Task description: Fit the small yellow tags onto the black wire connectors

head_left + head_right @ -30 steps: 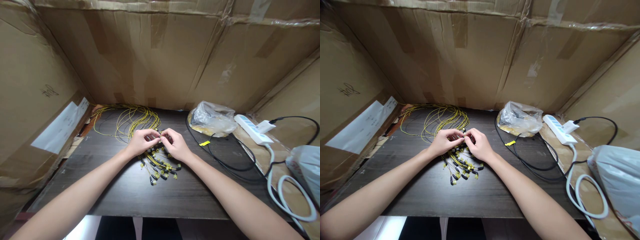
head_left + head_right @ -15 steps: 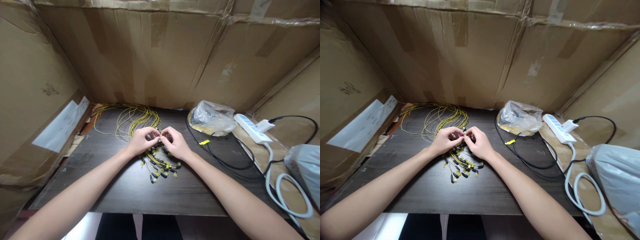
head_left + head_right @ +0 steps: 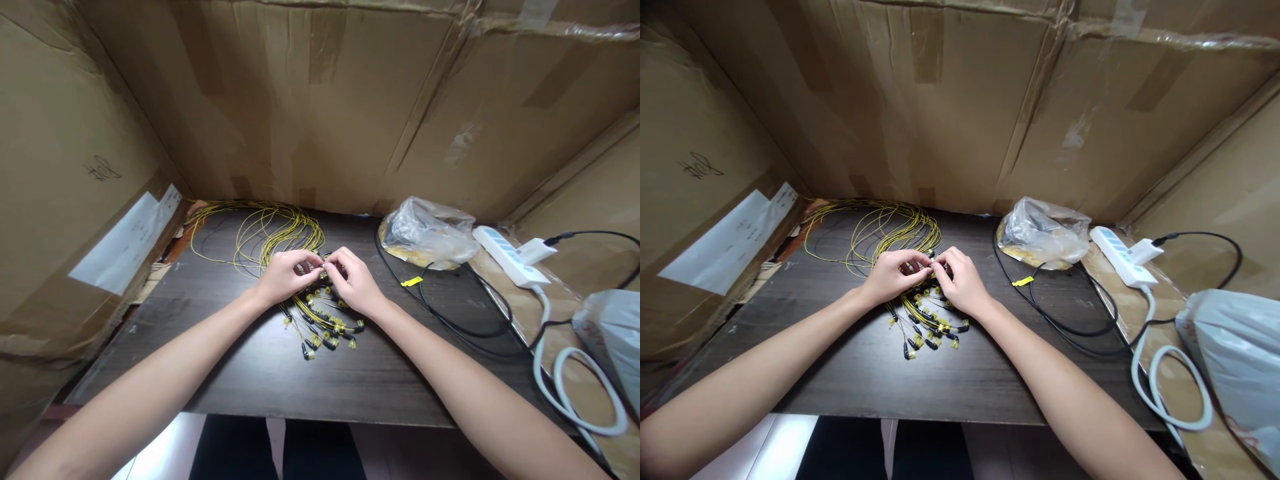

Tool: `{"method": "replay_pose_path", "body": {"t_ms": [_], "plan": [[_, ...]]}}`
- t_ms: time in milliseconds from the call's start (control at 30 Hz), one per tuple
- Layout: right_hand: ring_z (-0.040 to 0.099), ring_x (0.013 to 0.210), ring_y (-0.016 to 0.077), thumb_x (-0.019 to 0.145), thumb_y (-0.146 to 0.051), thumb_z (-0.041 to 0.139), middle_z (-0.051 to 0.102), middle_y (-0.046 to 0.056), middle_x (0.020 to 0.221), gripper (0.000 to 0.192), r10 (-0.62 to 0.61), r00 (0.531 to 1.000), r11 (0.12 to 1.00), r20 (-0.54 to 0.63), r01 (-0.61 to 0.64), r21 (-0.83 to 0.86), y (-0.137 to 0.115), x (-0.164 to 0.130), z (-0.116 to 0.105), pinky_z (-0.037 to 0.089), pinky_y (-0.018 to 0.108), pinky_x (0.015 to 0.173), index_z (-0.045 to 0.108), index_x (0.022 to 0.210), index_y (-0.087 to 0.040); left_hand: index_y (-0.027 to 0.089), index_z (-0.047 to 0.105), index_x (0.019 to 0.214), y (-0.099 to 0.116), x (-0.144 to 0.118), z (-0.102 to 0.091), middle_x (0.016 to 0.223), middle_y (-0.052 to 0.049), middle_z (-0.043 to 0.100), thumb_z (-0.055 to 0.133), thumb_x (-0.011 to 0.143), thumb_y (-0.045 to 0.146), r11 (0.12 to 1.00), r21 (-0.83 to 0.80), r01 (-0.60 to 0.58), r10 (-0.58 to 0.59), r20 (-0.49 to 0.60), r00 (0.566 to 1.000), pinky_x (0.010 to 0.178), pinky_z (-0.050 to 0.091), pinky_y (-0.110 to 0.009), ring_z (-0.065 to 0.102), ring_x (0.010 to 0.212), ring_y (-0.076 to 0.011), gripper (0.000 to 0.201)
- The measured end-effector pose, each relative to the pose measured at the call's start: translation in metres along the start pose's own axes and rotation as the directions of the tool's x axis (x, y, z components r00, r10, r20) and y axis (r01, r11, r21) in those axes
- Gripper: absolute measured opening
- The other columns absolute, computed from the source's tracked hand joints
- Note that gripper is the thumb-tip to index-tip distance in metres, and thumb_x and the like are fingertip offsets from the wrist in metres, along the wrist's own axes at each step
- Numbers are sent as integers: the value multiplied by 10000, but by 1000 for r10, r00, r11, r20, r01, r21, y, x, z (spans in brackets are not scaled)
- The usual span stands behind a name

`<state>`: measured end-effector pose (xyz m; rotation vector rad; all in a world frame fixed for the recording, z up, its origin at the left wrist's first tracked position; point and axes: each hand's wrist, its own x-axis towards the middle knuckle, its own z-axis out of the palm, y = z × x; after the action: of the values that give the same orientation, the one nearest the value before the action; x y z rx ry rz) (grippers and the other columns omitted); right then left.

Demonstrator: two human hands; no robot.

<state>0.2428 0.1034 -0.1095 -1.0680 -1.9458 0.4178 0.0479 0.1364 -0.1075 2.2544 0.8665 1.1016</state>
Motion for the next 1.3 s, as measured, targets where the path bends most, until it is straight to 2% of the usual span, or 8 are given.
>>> {"method": "replay_pose_path", "body": {"t_ms": [267,333,433,500,700,900,1167,1300], "plan": [[567,786,192,935,-260,599,629,50,909,60,34,998,997,-57,-30,70,-3,0,-1,449,329,716,616,936,-203,155,750,878,3,1,-1,750,-9,740,724,837,223,996,-66,55,-58,-37,998,578,515,-185,642,604,-100,84],[555,779,194,960,-278,563,624,45,873,108,46,997,998,-59,-44,41,-3,0,-1,431,331,715,603,893,-203,156,751,878,3,1,-1,756,-11,741,721,838,220,997,-64,43,-45,-41,998,579,516,-183,641,606,-98,81],[516,731,196,1018,-286,442,571,28,736,297,27,999,999,29,-26,-35,-1,1,-2,394,343,713,529,744,-213,163,755,898,4,-1,0,787,-13,745,718,844,224,999,-47,21,-22,-31,999,584,519,-183,644,618,-98,90],[497,709,195,1031,-281,400,545,24,701,342,15,997,999,80,-11,-53,0,1,-2,385,346,708,481,705,-217,167,756,903,4,-1,1,795,-12,746,716,847,231,999,-40,20,-21,-26,999,584,521,-183,644,619,-98,94],[541,817,207,969,-246,516,594,45,852,126,9,999,1000,39,-9,-9,-2,0,-1,417,346,749,544,852,-210,156,751,859,7,-1,2,748,-10,743,732,834,255,996,-55,75,-78,-54,996,581,520,-189,641,599,-101,104],[554,840,209,940,-235,568,617,45,872,74,27,1000,999,11,-28,39,1,-1,0,427,338,748,583,874,-204,158,761,882,4,-1,1,780,-22,752,720,841,250,993,-85,80,-82,-30,996,586,525,-192,656,631,-109,109],[502,717,195,1039,-295,398,581,26,711,353,10,996,1000,88,-10,-6,-1,1,-2,404,353,729,504,712,-216,158,761,905,5,-1,2,822,-36,750,708,842,225,996,-79,30,-32,-32,999,567,531,-185,650,639,-108,106],[510,732,199,1040,-294,394,585,33,732,344,2,996,1000,86,-3,4,-3,1,-1,410,355,741,508,725,-216,149,747,877,8,-1,2,797,-28,739,703,822,204,996,-83,34,-38,-40,998,558,524,-175,641,623,-101,89]]}}
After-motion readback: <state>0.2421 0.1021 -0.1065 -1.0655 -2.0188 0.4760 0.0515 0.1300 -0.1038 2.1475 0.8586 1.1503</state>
